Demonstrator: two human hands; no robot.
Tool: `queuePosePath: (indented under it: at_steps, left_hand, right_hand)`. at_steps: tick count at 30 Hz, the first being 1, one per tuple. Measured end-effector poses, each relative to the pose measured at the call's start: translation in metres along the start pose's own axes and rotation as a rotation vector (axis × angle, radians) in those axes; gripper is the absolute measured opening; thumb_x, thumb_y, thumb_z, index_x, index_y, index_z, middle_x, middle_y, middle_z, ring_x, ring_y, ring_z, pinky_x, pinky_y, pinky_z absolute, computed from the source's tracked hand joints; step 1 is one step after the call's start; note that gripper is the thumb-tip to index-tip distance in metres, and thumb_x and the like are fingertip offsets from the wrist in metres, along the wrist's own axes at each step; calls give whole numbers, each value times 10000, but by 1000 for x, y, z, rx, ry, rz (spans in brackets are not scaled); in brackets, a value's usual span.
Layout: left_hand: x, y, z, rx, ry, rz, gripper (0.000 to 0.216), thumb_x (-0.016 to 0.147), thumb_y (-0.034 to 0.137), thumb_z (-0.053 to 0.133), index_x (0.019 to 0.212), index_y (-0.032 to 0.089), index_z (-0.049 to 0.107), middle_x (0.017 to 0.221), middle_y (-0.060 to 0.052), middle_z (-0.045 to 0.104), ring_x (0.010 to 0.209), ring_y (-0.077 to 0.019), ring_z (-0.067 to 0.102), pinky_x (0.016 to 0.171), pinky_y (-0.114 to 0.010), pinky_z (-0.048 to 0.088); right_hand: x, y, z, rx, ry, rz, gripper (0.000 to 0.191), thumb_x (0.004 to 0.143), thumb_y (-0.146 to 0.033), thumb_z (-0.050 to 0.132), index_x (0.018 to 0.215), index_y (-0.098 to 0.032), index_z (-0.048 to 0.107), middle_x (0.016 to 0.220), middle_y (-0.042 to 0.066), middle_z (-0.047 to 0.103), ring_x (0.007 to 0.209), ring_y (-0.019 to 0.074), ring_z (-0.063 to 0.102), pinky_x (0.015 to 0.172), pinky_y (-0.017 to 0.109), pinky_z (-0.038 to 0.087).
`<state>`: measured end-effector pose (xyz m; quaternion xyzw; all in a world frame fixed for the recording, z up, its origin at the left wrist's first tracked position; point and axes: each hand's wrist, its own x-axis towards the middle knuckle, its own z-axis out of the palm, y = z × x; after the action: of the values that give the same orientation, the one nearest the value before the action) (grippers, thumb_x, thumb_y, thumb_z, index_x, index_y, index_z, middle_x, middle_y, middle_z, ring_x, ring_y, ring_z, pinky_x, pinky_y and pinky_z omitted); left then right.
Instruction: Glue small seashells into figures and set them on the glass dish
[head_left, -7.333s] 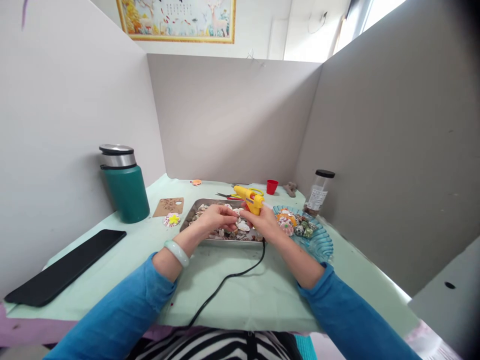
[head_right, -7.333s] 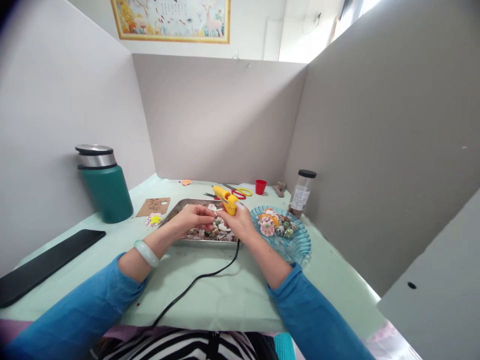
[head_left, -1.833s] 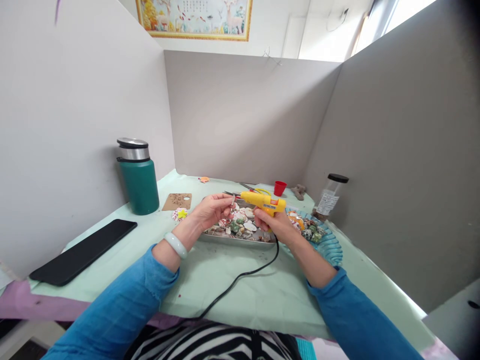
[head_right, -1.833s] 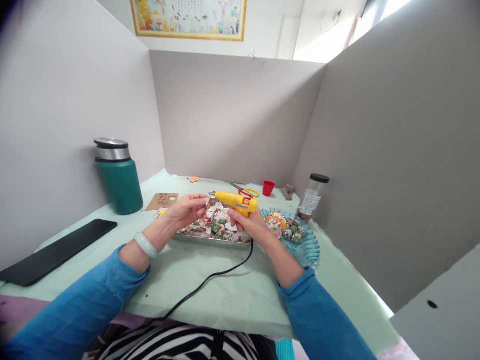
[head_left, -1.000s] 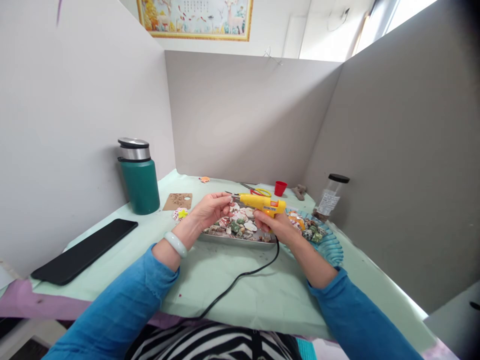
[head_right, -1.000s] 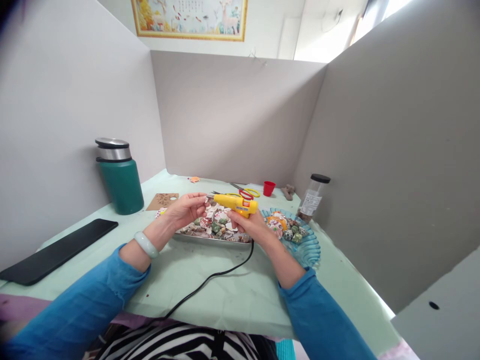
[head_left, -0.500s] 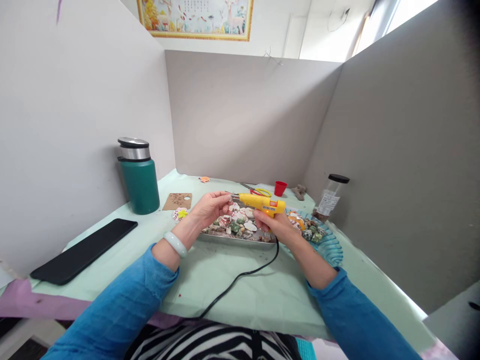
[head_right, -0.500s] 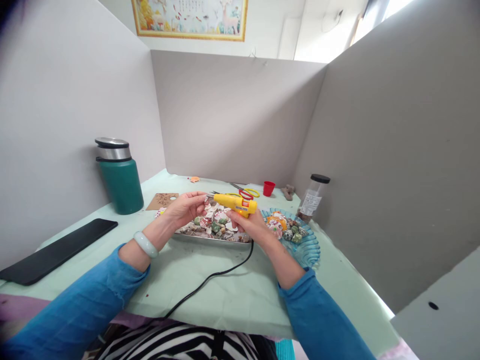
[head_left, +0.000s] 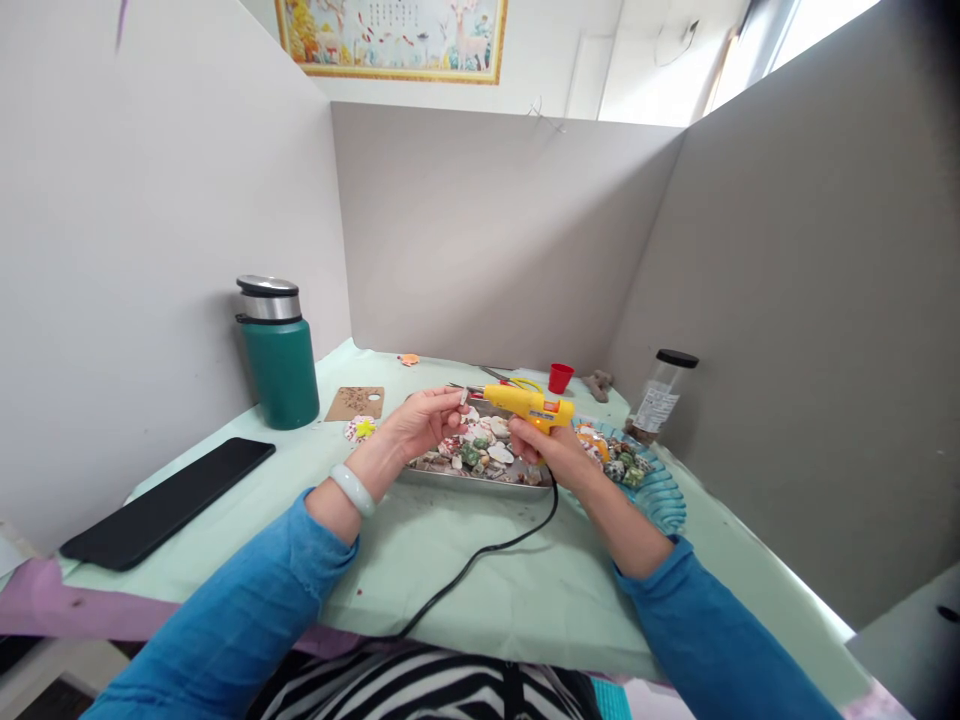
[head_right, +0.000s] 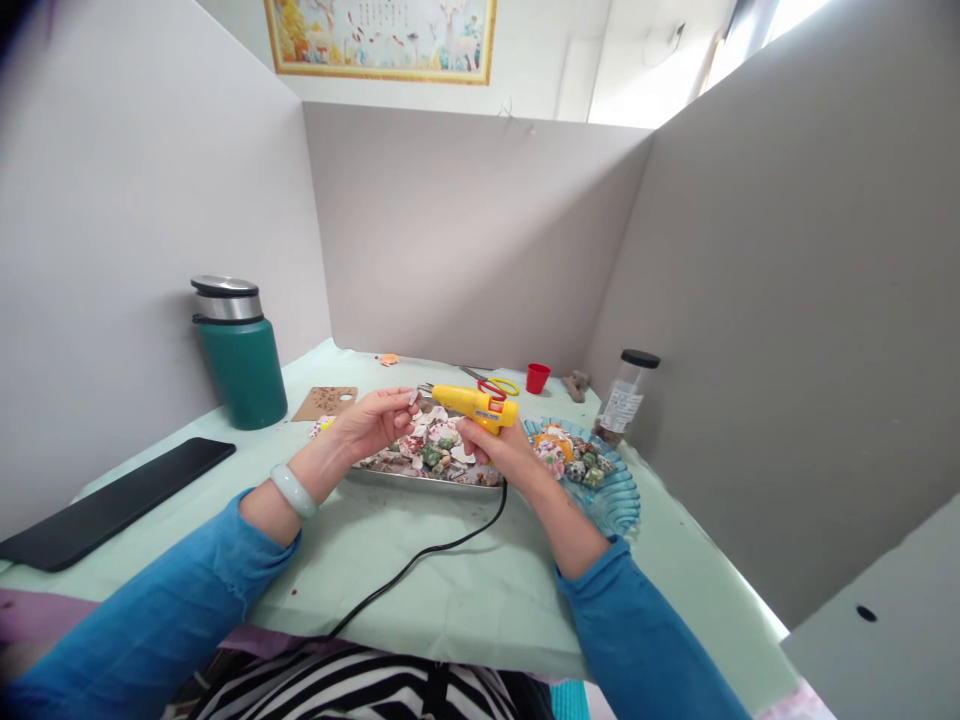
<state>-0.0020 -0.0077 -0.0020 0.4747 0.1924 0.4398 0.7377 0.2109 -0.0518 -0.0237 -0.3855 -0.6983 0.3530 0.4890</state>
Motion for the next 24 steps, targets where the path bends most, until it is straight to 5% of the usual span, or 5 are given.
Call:
queuePosePath:
  at_steps: [24]
  left_hand:
    - [-3,0,1,-31,-56,-57,55,758,134,650,783,99,614,587,12,581,410,-33,490,505,-177,502]
  right_hand:
    - [1,-3,1,27,-45,28,385,770,-505,588,574,-183,516,491,-28,476,433,85,387,448,243,313]
